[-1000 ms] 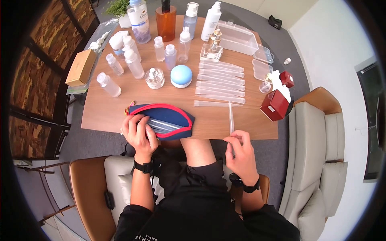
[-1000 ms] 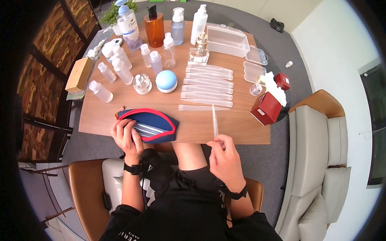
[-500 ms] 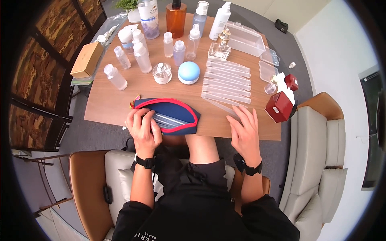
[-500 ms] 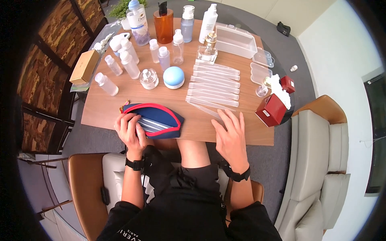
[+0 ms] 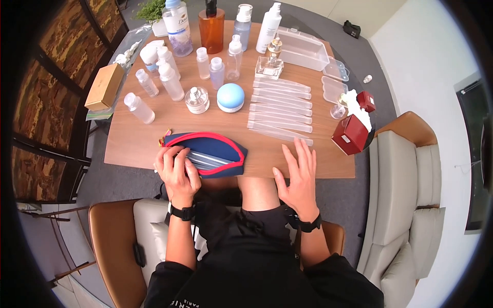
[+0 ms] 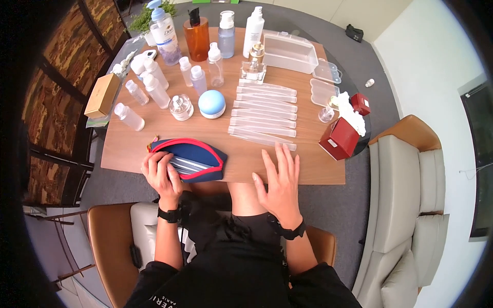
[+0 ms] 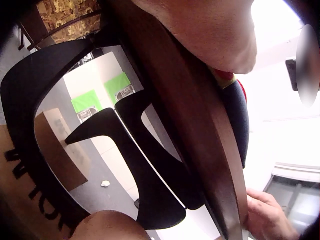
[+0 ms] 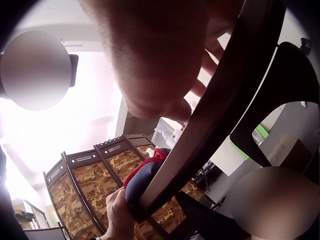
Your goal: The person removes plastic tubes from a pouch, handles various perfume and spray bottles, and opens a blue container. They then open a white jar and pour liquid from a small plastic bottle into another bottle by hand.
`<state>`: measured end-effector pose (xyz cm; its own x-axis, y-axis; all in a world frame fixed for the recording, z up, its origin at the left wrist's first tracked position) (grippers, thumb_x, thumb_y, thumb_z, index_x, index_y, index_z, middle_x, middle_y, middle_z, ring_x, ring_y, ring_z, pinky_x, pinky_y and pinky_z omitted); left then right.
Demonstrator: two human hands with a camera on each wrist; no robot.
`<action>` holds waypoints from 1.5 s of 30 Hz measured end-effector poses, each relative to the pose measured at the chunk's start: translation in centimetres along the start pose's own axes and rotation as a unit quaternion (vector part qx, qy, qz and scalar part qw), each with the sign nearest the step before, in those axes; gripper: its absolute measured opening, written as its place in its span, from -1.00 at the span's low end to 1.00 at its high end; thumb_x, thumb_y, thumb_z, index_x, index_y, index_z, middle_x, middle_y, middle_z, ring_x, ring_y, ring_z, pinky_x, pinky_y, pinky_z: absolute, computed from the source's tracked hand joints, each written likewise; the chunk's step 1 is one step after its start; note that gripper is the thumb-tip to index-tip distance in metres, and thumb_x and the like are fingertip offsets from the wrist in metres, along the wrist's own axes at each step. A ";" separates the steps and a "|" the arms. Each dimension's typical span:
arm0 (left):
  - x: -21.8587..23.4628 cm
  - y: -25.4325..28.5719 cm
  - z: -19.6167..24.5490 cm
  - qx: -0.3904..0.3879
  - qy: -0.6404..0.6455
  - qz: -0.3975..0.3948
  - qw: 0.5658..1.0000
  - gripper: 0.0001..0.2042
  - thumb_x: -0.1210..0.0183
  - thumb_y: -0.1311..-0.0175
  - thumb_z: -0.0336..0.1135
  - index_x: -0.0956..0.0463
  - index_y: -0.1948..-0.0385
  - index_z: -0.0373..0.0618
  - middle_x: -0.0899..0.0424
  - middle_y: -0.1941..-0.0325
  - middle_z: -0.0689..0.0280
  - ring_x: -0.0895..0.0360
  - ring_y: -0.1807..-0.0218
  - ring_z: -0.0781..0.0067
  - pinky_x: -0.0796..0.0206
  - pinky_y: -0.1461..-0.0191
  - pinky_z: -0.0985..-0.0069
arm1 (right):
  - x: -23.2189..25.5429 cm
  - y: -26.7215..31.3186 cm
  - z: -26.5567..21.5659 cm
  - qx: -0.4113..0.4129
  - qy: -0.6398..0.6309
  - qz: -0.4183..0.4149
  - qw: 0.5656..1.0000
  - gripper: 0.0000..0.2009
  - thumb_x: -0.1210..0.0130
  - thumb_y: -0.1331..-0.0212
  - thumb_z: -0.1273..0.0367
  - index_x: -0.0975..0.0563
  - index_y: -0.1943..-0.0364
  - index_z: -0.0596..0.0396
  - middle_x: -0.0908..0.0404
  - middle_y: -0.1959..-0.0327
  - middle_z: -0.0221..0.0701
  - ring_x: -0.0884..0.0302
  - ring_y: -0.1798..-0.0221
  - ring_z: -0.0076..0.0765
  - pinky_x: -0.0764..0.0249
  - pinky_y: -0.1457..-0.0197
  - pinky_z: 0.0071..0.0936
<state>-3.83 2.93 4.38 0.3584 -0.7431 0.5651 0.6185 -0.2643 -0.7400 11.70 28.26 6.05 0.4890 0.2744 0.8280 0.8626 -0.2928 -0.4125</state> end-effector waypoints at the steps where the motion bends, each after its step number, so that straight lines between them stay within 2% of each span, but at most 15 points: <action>1: 0.1 0.0 0.0 -0.003 0.000 0.000 1.000 -0.76 -0.11 -0.19 -0.42 -0.68 0.17 -0.23 -0.68 0.03 0.11 -0.51 -0.15 -0.08 -0.29 -0.29 0.06 | -0.2 -0.1 -0.1 -0.007 0.015 -0.021 1.000 -0.40 -0.22 -0.37 0.22 -0.46 -0.45 0.14 -0.23 -0.60 0.07 -0.08 -0.67 0.30 0.02 -0.62 0.46; 3: 0.1 0.0 0.0 -0.007 0.001 0.005 1.000 -0.75 -0.13 -0.15 -0.45 -0.69 0.17 -0.22 -0.68 0.03 0.13 -0.51 -0.15 -0.08 -0.30 -0.26 0.07 | -0.5 -0.3 -0.2 -0.021 0.034 -0.061 0.997 -0.35 -0.19 -0.42 0.13 -0.39 -0.51 0.13 -0.15 -0.65 0.07 0.06 -0.73 0.31 0.11 -0.64 0.52; 16: 0.0 0.0 0.1 -0.006 -0.001 0.005 1.000 -0.76 -0.10 -0.19 -0.41 -0.68 0.17 -0.23 -0.68 0.03 0.12 -0.51 -0.15 -0.07 -0.28 -0.29 0.08 | -1.2 -1.0 -0.8 -0.014 0.046 -0.095 0.994 -0.36 -0.15 -0.44 0.09 -0.40 -0.50 0.13 -0.08 -0.69 0.04 0.11 -0.74 0.36 0.13 -0.62 0.58; 27: 0.1 0.0 0.1 -0.007 -0.009 0.005 1.000 -0.74 -0.07 -0.22 -0.37 -0.69 0.18 -0.26 -0.69 0.04 0.09 -0.52 -0.13 -0.08 -0.28 -0.30 0.06 | -1.6 -0.7 -0.6 0.005 0.044 -0.074 0.996 -0.40 -0.15 -0.44 0.12 -0.45 -0.47 0.15 -0.11 -0.68 0.05 0.08 -0.73 0.37 0.15 -0.63 0.55; 29: 0.0 0.0 0.1 -0.002 -0.006 0.008 1.000 -0.75 -0.08 -0.23 -0.37 -0.69 0.18 -0.25 -0.68 0.03 0.09 -0.52 -0.13 -0.08 -0.28 -0.30 0.06 | -1.6 -0.7 -0.6 0.005 0.036 -0.075 0.997 -0.41 -0.16 -0.42 0.18 -0.45 -0.47 0.13 -0.11 -0.69 0.01 0.07 -0.74 0.34 0.15 -0.63 0.53; 32: 0.0 0.0 0.1 -0.005 0.002 0.015 1.000 -0.75 -0.08 -0.23 -0.37 -0.69 0.18 -0.25 -0.68 0.03 0.09 -0.52 -0.13 -0.08 -0.28 -0.31 0.06 | -2.0 -0.4 -0.4 0.011 0.046 -0.076 0.996 -0.41 -0.15 -0.44 0.12 -0.47 -0.45 0.14 -0.16 -0.67 0.03 0.02 -0.72 0.36 0.12 -0.62 0.55; 39: 0.0 0.1 0.0 -0.006 -0.008 0.003 1.000 -0.73 -0.07 -0.23 -0.37 -0.68 0.15 -0.25 -0.69 0.02 0.09 -0.52 -0.15 -0.09 -0.28 -0.32 0.05 | -1.8 -0.8 -0.7 0.010 0.057 -0.065 0.996 -0.41 -0.15 -0.43 0.12 -0.48 -0.44 0.13 -0.16 -0.67 0.04 0.00 -0.71 0.37 0.09 -0.63 0.51; 41: 0.0 0.1 0.1 -0.005 -0.005 0.005 1.000 -0.73 -0.07 -0.23 -0.37 -0.68 0.16 -0.25 -0.69 0.02 0.09 -0.52 -0.15 -0.09 -0.28 -0.32 0.05 | -1.7 -0.7 -0.7 0.008 0.038 -0.063 0.997 -0.43 -0.16 -0.41 0.19 -0.48 -0.45 0.11 -0.15 -0.68 0.01 0.03 -0.73 0.34 0.12 -0.65 0.47; 45: -0.1 0.0 0.1 -0.003 -0.006 0.013 1.000 -0.73 -0.06 -0.23 -0.36 -0.68 0.17 -0.25 -0.69 0.03 0.09 -0.52 -0.14 -0.08 -0.28 -0.31 0.05 | -2.0 -0.5 -0.4 0.011 0.028 -0.050 0.998 -0.45 -0.18 -0.39 0.19 -0.51 -0.42 0.11 -0.16 -0.67 0.03 0.02 -0.72 0.36 0.11 -0.66 0.45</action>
<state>-3.76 3.07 4.33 0.3827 -0.7430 0.5491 0.6047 -0.2480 -0.7569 10.28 27.47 4.74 0.3920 0.2488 0.8857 0.9101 -0.2454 -0.3339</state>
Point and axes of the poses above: each hand's wrist, its own y-axis away from the middle knuckle, its own x-axis out of the back of the hand, z = x × y, the point moved 7 cm from there along -y, towards the middle knuckle
